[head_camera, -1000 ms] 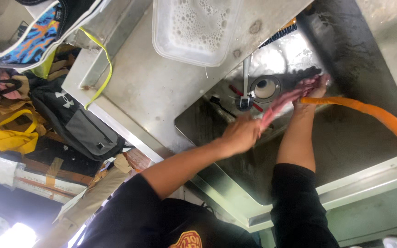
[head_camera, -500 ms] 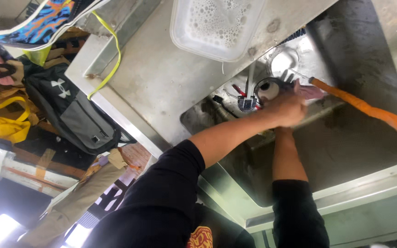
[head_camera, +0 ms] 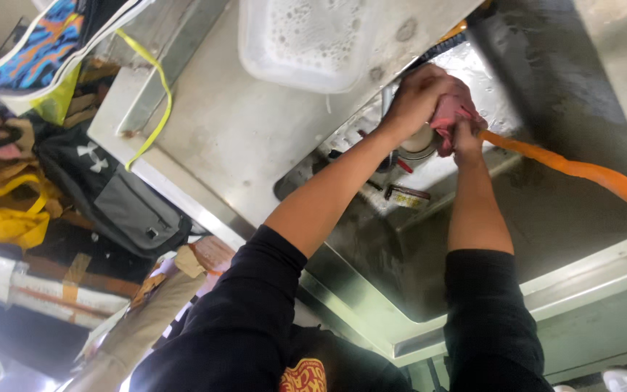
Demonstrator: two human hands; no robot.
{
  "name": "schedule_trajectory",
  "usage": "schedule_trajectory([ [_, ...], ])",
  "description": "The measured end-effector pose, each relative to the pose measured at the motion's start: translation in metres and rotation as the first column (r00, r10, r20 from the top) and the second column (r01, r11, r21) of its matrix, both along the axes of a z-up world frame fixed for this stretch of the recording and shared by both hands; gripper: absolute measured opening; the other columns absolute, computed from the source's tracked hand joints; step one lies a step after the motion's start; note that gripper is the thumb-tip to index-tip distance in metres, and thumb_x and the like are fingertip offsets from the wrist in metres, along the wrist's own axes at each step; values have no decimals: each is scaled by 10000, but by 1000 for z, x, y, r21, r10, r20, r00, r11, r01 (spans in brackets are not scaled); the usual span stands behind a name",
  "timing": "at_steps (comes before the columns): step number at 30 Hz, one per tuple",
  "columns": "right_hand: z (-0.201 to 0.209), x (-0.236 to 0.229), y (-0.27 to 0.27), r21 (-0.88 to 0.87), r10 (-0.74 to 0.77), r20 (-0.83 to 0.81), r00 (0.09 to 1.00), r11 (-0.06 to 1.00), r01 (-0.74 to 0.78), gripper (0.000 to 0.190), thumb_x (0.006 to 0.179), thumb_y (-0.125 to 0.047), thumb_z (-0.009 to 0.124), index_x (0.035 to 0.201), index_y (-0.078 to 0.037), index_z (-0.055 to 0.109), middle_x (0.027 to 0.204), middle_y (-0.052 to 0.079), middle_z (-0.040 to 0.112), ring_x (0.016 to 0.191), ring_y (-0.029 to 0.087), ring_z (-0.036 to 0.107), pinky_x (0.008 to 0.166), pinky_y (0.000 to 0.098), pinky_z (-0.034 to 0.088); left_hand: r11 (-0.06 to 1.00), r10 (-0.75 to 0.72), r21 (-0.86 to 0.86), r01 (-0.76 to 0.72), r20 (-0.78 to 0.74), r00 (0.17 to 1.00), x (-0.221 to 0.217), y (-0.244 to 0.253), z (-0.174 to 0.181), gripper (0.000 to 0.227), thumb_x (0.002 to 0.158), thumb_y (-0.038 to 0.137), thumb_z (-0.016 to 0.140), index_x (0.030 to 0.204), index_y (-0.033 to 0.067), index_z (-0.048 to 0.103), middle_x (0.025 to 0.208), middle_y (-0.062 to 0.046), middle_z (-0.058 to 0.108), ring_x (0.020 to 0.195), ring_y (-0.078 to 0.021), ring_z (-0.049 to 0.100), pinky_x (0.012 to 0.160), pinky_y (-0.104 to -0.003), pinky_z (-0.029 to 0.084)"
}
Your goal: The person washes several pieces of clothing, including a black item and a pink item, in a stainless steel sink. They use a handheld orange hose to rinse the items and scrub them with their hands under running water.
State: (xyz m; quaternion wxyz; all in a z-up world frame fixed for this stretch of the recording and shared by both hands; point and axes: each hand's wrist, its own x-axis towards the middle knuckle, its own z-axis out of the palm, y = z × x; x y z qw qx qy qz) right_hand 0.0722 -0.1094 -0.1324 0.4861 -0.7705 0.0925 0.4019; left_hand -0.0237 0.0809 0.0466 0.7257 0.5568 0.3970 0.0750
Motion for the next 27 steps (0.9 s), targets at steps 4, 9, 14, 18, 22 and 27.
schedule_trajectory([
  [4, 21, -9, 17, 126, -216, -215, 952, 961, 246, 100, 750, -3, 618, 790, -59, 546, 618, 70, 558, 506, 222, 568, 421, 367, 438, 966, 202, -167, -198, 9, 979, 4, -33, -46, 92, 800, 155, 626, 875, 104, 642, 747, -66, 658, 595, -178, 644, 478, -279, 552],
  [9, 28, -22, 11, 172, -397, -189, 898, 887, 428, 220, 792, -57, 722, 951, -19, 575, 739, 142, 663, 647, 313, 694, 531, 454, 543, 998, 16, -52, -19, -51, 999, 17, -83, -103, 160, 778, 239, 724, 927, 181, 721, 958, -82, 726, 988, -312, 681, 868, -419, 529],
  [14, 43, -27, 20, 137, -328, -111, 938, 930, 341, 205, 811, -205, 677, 947, -75, 596, 704, 78, 617, 591, 227, 595, 487, 389, 454, 883, -419, 125, 453, -227, 879, -3, -81, -57, 167, 808, 362, 590, 859, 222, 665, 823, -107, 705, 897, -352, 691, 779, -471, 539],
  [18, 53, -23, 30, 131, -294, -93, 951, 943, 305, 221, 821, -279, 655, 944, -103, 606, 686, 46, 594, 564, 185, 546, 466, 357, 409, 786, -615, -43, 617, -170, 770, -34, -79, -43, 179, 814, 368, 540, 896, 236, 629, 760, -8, 725, 897, -322, 701, 824, -431, 535],
  [22, 72, -29, 44, 132, -223, -62, 973, 964, 230, 267, 836, -390, 620, 941, -145, 621, 659, -1, 558, 523, 121, 472, 433, 309, 342, 915, -397, -2, 403, -174, 901, -47, -100, -85, 258, 841, 217, 625, 1090, 271, 666, 855, -97, 667, 893, -320, 672, 794, -431, 533],
  [27, 94, -37, 52, 101, -133, -32, 991, 986, 136, 329, 850, -501, 584, 938, -187, 635, 633, -49, 523, 481, 58, 397, 400, 261, 274, 990, -71, -138, 21, -366, 928, -21, -95, -94, 764, 743, 514, 782, 1277, 49, 494, 1235, -195, 602, 1214, -340, 574, 1049, -453, 469],
])
